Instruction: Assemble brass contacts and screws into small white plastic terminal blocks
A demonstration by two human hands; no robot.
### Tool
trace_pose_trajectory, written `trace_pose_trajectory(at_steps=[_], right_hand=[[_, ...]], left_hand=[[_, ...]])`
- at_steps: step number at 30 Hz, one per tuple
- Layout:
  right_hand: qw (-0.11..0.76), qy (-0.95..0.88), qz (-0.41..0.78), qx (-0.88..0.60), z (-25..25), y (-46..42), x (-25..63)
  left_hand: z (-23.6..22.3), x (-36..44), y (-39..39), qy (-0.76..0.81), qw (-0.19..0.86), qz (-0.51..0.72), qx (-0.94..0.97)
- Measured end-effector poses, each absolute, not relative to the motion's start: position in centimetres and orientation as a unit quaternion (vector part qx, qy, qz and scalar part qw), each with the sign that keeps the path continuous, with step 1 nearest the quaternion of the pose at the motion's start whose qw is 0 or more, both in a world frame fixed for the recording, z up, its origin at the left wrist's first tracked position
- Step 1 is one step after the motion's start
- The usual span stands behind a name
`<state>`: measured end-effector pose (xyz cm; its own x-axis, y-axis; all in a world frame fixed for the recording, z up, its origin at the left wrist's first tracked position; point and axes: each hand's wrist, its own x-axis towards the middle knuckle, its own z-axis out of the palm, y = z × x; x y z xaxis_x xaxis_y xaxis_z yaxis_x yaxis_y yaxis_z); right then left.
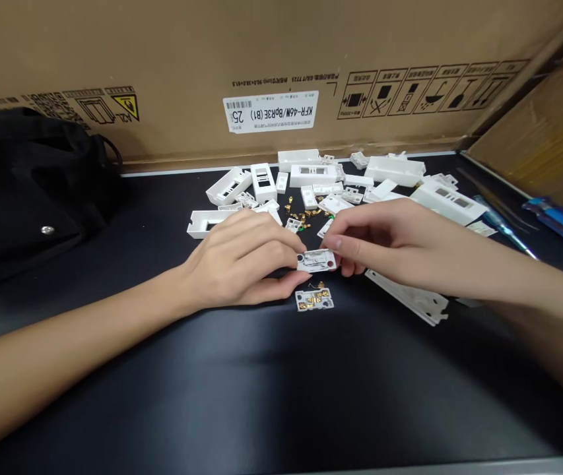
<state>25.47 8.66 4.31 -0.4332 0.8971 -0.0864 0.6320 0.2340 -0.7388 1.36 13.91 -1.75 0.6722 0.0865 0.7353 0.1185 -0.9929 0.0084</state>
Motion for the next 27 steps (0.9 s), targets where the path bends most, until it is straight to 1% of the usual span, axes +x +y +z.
trace_pose_trajectory(at_steps=[6,15,21,27], right_hand=[[0.185,-0.71,0.47,-0.491,4.46,8.67,25.46],[0.172,-0.66,0.55,-0.482,5.04,8.29,25.13],[0.197,-0.595,0.62,-0.472,4.7,8.09,24.91],[0.208,-0.584,0.641,-0.452,4.22,8.33,25.45]], left_hand=[[-2.08,1.4,13.87,-0.053,0.013,-0.422,-0.905],[-1.98,1.25,13.78,-0.048,0.012,-0.424,-0.904],[-2.11,1.26,13.97,-0.049,0.013,-0.428,-0.902],[-1.99,1.18,14.09,-0.052,0.01,-0.413,-0.909]])
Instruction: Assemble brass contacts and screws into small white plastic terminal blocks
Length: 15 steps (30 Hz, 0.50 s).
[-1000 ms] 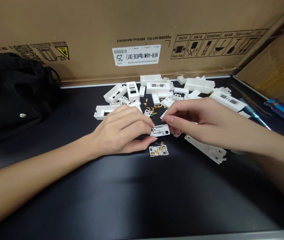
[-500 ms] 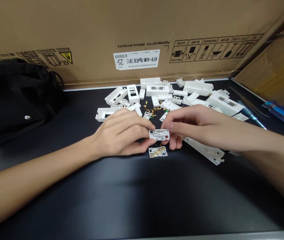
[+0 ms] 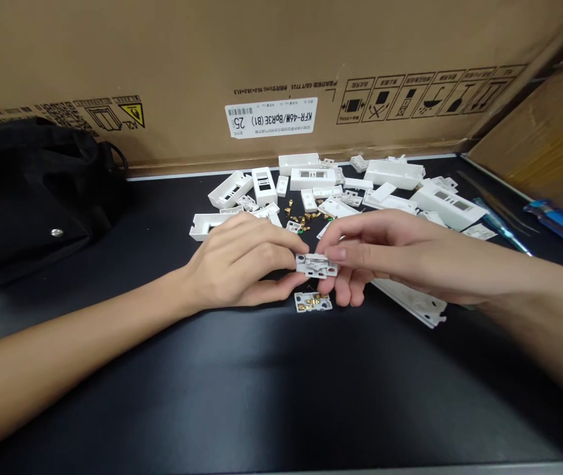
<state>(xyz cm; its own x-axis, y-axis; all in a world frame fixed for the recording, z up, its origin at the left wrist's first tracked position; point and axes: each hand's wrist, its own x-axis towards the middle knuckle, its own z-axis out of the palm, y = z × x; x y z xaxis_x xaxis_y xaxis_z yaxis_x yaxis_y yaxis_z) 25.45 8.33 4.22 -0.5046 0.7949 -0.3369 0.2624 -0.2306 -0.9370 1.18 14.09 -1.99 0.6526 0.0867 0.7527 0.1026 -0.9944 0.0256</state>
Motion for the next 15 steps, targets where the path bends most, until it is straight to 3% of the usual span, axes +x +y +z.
trace_pose_trajectory(at_steps=[15], right_hand=[[0.186,-0.611,0.606,-0.474,4.66,8.31,25.84]], left_hand=[[-1.77,1.22,13.96,-0.081,0.002,-0.388,-0.918]])
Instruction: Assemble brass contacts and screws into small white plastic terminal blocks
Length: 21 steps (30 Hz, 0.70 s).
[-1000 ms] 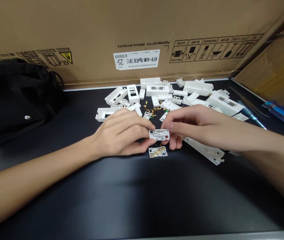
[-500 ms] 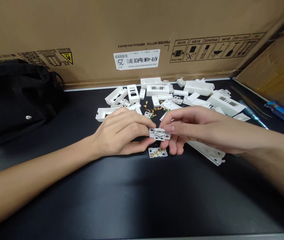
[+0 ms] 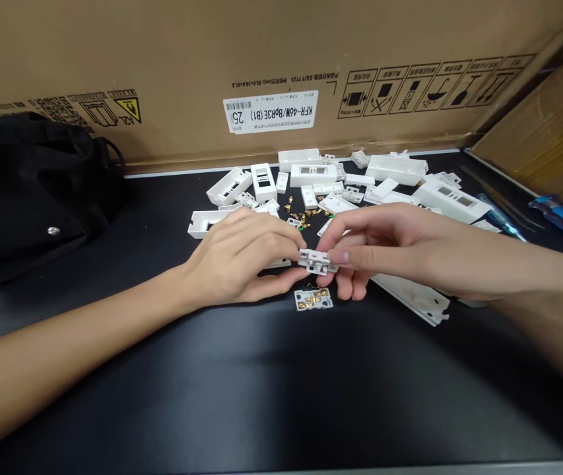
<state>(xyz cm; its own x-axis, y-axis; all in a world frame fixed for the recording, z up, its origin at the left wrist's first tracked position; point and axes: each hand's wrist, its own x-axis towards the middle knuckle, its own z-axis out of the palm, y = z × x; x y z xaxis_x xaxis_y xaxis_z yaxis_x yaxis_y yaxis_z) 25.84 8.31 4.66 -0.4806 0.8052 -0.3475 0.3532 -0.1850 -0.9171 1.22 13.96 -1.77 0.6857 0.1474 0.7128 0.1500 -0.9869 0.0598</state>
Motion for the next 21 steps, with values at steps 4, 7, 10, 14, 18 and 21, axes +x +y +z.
trace_pose_trajectory(at_steps=[4,7,10,14,18,21], right_hand=[[0.171,-0.634,0.584,-0.477,4.6,8.4,26.1],[0.174,-0.649,0.564,-0.481,4.8,8.6,26.0],[0.182,-0.657,0.545,-0.489,5.1,8.7,25.8],[0.171,-0.665,0.543,-0.484,5.1,8.7,26.2],[0.145,-0.688,0.525,-0.479,5.1,8.7,26.7],[0.125,-0.709,0.506,-0.475,5.4,8.6,26.7]], left_hand=[[-1.6,1.2,14.1,-0.079,-0.017,-0.377,-0.923],[-1.4,1.2,14.4,-0.09,-0.053,-0.368,-0.924],[-1.3,1.2,14.6,-0.114,-0.101,-0.378,-0.913],[-1.0,1.2,14.7,-0.095,-0.131,-0.34,-0.926],[-0.7,0.8,14.3,-0.077,-0.15,-0.321,-0.932],[-0.4,0.3,13.7,-0.068,-0.168,-0.302,-0.936]])
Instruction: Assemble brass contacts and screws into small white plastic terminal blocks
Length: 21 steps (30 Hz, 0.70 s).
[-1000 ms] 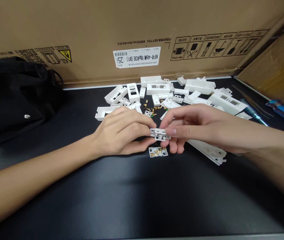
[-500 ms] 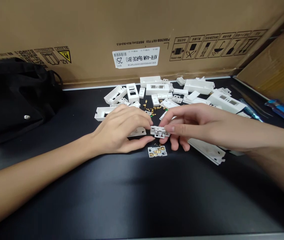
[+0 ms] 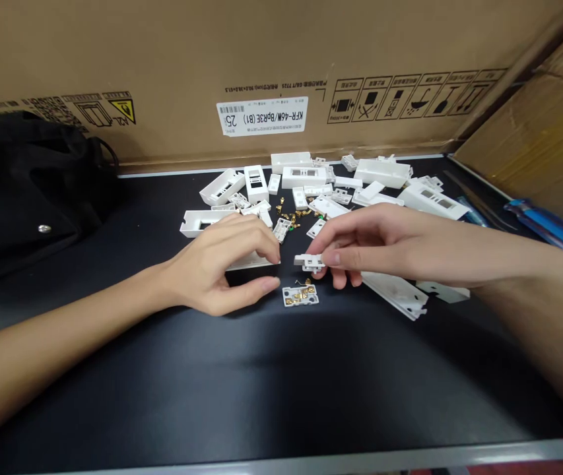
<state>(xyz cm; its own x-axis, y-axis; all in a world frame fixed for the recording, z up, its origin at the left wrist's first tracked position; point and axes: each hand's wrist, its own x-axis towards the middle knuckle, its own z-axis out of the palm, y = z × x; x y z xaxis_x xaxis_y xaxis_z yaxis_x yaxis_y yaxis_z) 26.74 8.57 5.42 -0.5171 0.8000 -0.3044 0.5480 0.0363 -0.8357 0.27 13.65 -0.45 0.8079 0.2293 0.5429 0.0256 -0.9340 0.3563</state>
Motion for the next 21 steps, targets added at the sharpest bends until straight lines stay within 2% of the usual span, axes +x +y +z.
trace_pose_trajectory(at_steps=[12,21], right_hand=[[0.082,-0.724,0.5,-0.468,5.5,8.1,26.5],[0.132,-0.691,0.492,-0.513,4.4,6.3,26.8]], left_hand=[[-0.6,0.9,9.7,0.192,0.184,0.231,0.936],[-1.1,0.9,10.1,0.193,0.205,0.221,0.934]])
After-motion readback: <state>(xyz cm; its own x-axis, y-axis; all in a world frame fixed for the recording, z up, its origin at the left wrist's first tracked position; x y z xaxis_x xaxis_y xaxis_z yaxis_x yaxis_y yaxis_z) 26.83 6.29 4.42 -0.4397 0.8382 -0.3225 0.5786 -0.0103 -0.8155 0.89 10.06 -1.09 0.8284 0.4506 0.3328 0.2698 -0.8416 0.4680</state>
